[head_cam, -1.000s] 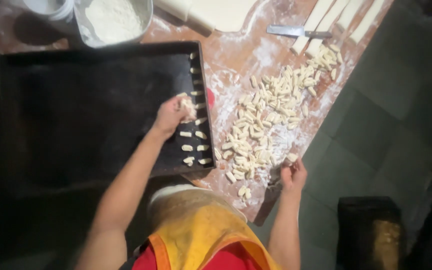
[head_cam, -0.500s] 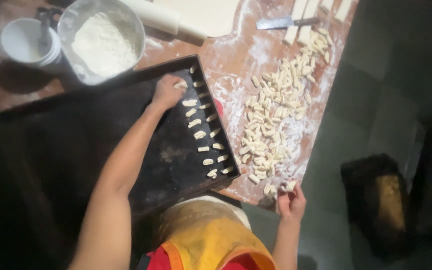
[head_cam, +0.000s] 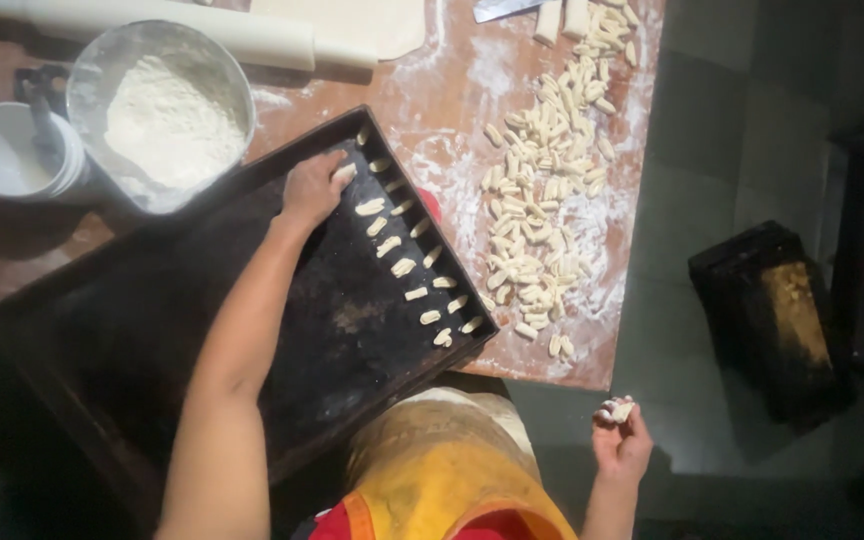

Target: The person picks up small shaped dough pieces from a floured wooden table one at a time and places them in spaced rows on a black baking tray, gradually filling the tray. Rolled dough sheets, a rolling pin, a knife, and a bowl of flour sit on the table nearby.

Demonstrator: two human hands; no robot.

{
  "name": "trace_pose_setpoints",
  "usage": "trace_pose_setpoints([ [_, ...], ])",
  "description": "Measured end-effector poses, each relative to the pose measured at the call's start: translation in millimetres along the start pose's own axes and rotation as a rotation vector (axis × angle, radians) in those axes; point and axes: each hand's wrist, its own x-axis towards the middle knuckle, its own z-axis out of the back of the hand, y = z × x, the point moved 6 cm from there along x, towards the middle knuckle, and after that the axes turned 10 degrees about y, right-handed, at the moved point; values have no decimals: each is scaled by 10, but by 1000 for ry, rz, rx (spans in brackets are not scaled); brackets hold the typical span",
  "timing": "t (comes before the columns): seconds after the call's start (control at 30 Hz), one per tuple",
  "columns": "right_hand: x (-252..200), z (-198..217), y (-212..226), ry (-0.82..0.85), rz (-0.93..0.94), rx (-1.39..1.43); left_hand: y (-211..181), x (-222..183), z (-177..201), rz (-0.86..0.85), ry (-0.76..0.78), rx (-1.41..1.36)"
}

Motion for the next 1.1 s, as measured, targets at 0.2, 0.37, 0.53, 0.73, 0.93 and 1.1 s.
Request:
trace_pose_setpoints([
  [0.2,-84,-126,-27,28,12,-31,-171,64,86,7,168,42],
  [0.37,-209,-97,-20,41,36,-27,-318,150,216,100,266,-62],
  [0.53,-324,62,62,-30,67,-47,-151,214,215,199,332,-159],
  [0.73,-479,132,110,-179,107,-45,78,260,113,148,232,-277],
  [0.93,-434,186,69,-110,86,-56,23,111,132,74,-70,-14],
  [1.1,-403,200,72,-112,75,-78,-71,20,8,50,-113,270],
])
